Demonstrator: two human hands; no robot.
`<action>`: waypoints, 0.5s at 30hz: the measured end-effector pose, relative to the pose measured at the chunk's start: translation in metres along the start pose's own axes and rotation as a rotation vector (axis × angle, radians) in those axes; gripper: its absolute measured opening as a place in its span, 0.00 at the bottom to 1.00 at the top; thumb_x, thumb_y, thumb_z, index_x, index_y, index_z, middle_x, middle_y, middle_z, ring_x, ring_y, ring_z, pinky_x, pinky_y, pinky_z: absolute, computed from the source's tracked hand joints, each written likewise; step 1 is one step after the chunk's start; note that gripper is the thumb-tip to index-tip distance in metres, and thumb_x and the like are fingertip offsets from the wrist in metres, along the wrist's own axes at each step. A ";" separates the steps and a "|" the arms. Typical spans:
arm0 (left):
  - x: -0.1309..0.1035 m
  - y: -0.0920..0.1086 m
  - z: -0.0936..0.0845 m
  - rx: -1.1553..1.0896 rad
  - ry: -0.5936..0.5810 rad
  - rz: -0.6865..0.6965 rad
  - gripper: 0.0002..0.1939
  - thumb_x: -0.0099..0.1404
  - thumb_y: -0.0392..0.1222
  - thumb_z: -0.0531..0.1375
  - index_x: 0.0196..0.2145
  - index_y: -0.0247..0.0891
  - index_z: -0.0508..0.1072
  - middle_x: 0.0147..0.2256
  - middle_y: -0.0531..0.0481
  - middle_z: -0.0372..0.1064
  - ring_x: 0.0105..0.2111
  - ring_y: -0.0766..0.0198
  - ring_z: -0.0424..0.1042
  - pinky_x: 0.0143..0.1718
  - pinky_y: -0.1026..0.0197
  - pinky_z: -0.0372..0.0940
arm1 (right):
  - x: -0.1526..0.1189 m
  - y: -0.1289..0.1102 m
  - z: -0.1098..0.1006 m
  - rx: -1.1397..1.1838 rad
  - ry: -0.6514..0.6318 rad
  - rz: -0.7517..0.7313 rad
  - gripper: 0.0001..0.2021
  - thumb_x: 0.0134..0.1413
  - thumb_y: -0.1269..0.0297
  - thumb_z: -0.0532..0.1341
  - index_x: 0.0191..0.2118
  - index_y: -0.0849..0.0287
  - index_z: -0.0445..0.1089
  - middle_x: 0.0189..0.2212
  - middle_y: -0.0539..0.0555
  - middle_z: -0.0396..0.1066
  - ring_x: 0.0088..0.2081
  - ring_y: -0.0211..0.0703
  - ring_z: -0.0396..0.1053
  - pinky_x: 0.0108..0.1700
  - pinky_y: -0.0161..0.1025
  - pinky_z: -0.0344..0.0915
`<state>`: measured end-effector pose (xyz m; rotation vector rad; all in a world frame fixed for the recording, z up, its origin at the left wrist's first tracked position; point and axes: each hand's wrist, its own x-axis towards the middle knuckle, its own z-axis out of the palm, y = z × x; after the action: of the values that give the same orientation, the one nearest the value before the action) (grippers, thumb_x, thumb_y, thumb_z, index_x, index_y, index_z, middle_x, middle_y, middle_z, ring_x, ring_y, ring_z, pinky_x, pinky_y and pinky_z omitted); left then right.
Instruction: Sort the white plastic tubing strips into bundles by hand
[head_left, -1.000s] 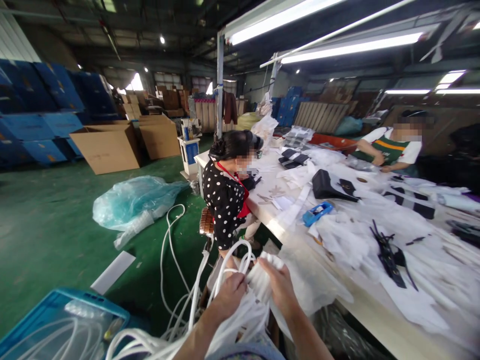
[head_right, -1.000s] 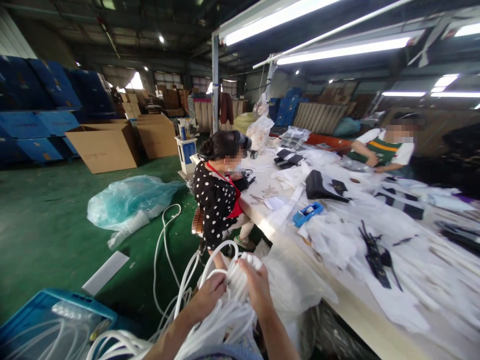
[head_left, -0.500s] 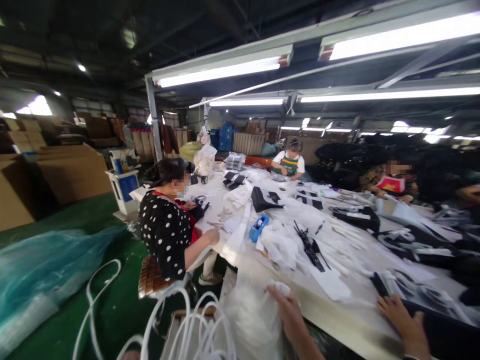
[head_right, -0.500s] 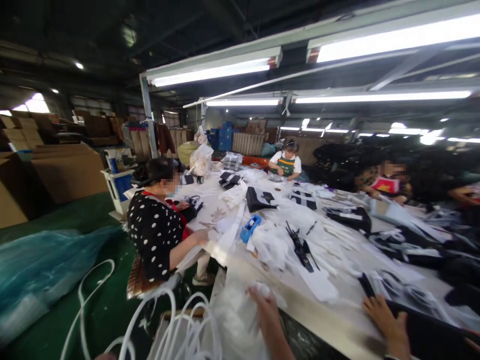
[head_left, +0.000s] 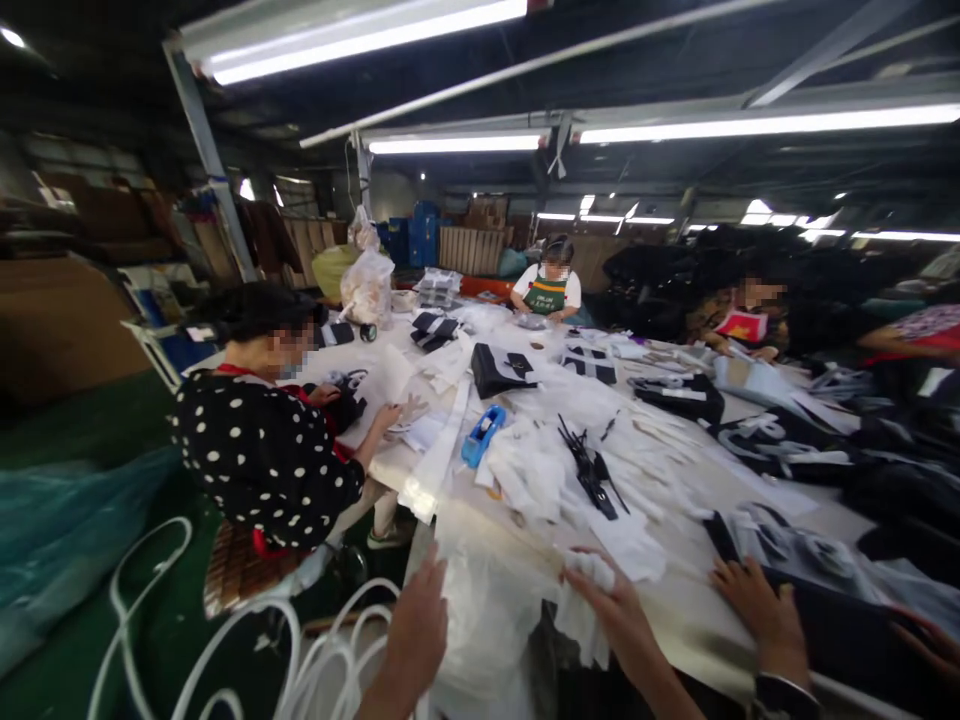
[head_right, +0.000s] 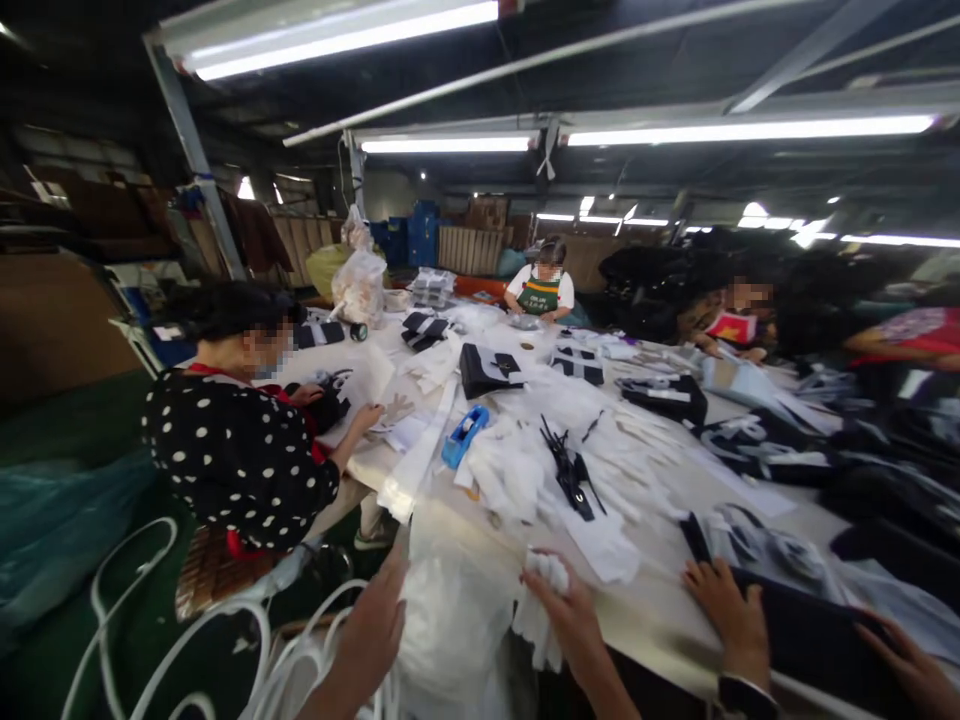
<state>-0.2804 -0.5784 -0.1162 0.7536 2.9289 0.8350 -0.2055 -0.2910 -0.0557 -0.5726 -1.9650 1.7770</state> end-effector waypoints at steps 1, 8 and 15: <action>0.021 0.020 0.009 -0.009 -0.109 0.043 0.35 0.61 0.28 0.48 0.67 0.34 0.64 0.74 0.40 0.49 0.63 0.48 0.70 0.62 0.47 0.68 | 0.003 0.001 -0.003 -0.004 -0.030 0.014 0.26 0.34 0.40 0.75 0.36 0.55 0.78 0.25 0.53 0.77 0.30 0.50 0.72 0.33 0.43 0.69; 0.113 0.058 0.080 0.038 -0.401 0.040 0.47 0.53 0.23 0.53 0.71 0.39 0.55 0.71 0.32 0.55 0.51 0.45 0.77 0.53 0.45 0.72 | 0.025 0.022 -0.022 -0.019 -0.120 0.071 0.26 0.38 0.43 0.76 0.40 0.55 0.78 0.28 0.52 0.78 0.32 0.50 0.73 0.36 0.43 0.69; 0.056 0.035 0.095 0.070 -0.444 -0.020 0.37 0.59 0.21 0.46 0.65 0.30 0.64 0.66 0.31 0.63 0.65 0.47 0.64 0.67 0.47 0.61 | 0.062 0.022 0.010 0.024 -0.050 -0.041 0.21 0.43 0.49 0.74 0.41 0.55 0.76 0.32 0.52 0.77 0.36 0.50 0.73 0.40 0.42 0.69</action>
<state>-0.3012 -0.4798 -0.1734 0.7925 2.5722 0.4862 -0.2620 -0.2616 -0.0763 -0.4808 -1.9709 1.8035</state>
